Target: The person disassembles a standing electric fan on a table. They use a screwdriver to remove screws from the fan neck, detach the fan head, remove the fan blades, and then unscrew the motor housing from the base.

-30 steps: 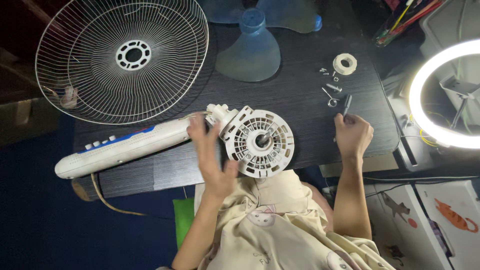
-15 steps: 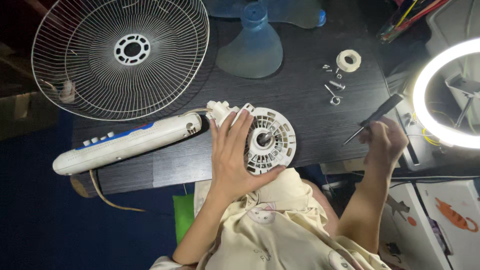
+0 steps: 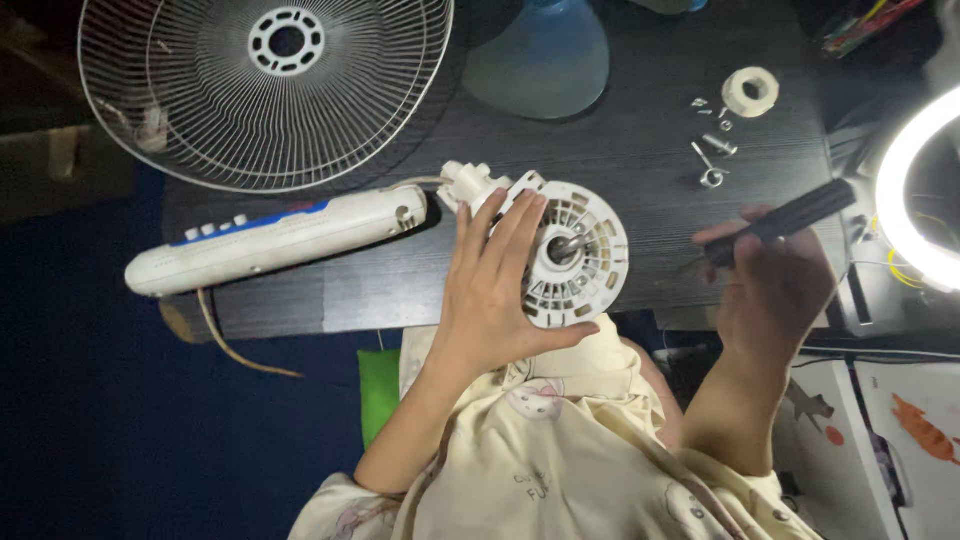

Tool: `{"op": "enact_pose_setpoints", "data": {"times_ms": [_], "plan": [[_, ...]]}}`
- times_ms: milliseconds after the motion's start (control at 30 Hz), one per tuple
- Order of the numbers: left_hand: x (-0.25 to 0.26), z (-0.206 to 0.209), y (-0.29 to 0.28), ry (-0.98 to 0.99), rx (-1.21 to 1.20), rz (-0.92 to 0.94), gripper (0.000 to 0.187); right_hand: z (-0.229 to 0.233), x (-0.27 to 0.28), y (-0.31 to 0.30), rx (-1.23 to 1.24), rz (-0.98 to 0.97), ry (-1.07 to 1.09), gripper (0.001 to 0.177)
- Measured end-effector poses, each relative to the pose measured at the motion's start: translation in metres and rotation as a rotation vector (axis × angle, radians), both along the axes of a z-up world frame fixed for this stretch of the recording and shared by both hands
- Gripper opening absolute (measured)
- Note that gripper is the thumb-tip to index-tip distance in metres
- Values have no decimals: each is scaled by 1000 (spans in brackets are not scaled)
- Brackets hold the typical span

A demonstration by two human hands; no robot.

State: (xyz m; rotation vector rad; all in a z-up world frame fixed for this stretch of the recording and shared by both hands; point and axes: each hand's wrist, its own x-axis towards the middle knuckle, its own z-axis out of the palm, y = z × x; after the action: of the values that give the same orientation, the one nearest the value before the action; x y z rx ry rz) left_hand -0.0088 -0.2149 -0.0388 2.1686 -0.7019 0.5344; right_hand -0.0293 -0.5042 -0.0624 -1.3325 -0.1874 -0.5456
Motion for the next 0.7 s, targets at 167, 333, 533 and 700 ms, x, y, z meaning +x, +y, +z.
{"op": "enact_pose_setpoints", "data": {"times_ms": [167,333,533,700], "plan": [[1,-3,0,22,-22,-22,124,12,-5,23,-528,-223,-201,34],[2,-7,0,17,-20,-22,123,31,-2,50,-548,-136,-247,48],[2,-10,0,14,-16,-20,121,20,25,56,-581,-149,-337,38],[3,-8,0,6,-15,-19,118,13,31,56,-566,-108,-328,38]]}}
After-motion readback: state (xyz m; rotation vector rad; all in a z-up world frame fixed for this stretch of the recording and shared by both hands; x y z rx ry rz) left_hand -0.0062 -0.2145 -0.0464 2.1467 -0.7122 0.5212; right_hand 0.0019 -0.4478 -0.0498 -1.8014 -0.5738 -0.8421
